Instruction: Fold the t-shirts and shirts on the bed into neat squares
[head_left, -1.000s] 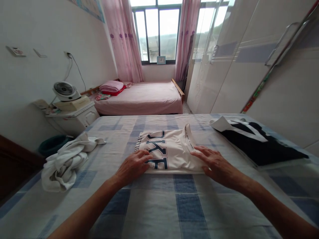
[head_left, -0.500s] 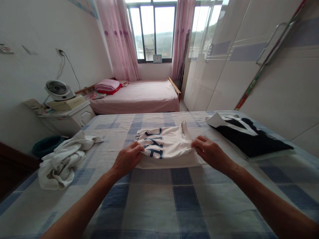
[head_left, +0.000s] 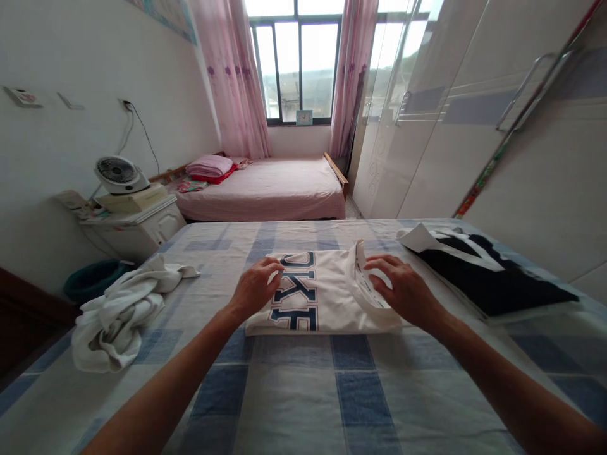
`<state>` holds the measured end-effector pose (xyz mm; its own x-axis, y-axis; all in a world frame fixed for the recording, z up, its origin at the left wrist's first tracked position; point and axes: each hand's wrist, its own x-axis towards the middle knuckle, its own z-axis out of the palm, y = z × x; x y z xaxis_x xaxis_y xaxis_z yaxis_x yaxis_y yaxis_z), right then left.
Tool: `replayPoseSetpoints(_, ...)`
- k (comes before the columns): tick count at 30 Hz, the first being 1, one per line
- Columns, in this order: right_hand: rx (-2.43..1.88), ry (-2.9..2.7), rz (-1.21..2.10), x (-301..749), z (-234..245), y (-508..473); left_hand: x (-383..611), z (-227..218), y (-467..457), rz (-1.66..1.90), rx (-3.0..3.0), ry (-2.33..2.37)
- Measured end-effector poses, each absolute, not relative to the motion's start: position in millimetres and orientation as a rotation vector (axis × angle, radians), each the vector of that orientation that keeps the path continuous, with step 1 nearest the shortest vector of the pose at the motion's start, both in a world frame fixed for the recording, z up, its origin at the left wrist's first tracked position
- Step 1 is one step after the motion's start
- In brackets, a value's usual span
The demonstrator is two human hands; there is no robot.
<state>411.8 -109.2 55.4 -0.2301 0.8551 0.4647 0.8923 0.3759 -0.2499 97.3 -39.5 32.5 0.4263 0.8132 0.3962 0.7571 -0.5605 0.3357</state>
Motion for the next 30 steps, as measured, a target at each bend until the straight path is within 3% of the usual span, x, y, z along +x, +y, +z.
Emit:
replayPoseSetpoints(5,-1.355,-2.317,-0.219,388.1,41.6,-54.5,126.8,9.2,-12.6,0.767,2.595,1.528)
replayPoseSetpoints(10,-1.788,-2.278,-0.261,415.8,5.7,-43.3,131.1,-18.6,-12.8,0.536,2.683,1.537)
replayPoseSetpoints(15,-1.892,-2.158,-0.346,416.5,17.1,-47.6,131.1,-19.0,-14.3,0.443,2.701,1.589)
replayPoseSetpoints(22,-1.730,-2.387,-0.048,382.4,-1.6,-41.3,131.6,-18.7,-14.2,0.417,2.739,1.614)
replayPoseSetpoints(30,-1.971,-1.901,0.022,432.5,4.6,-72.0,129.9,-20.5,-11.4,0.487,2.750,1.563)
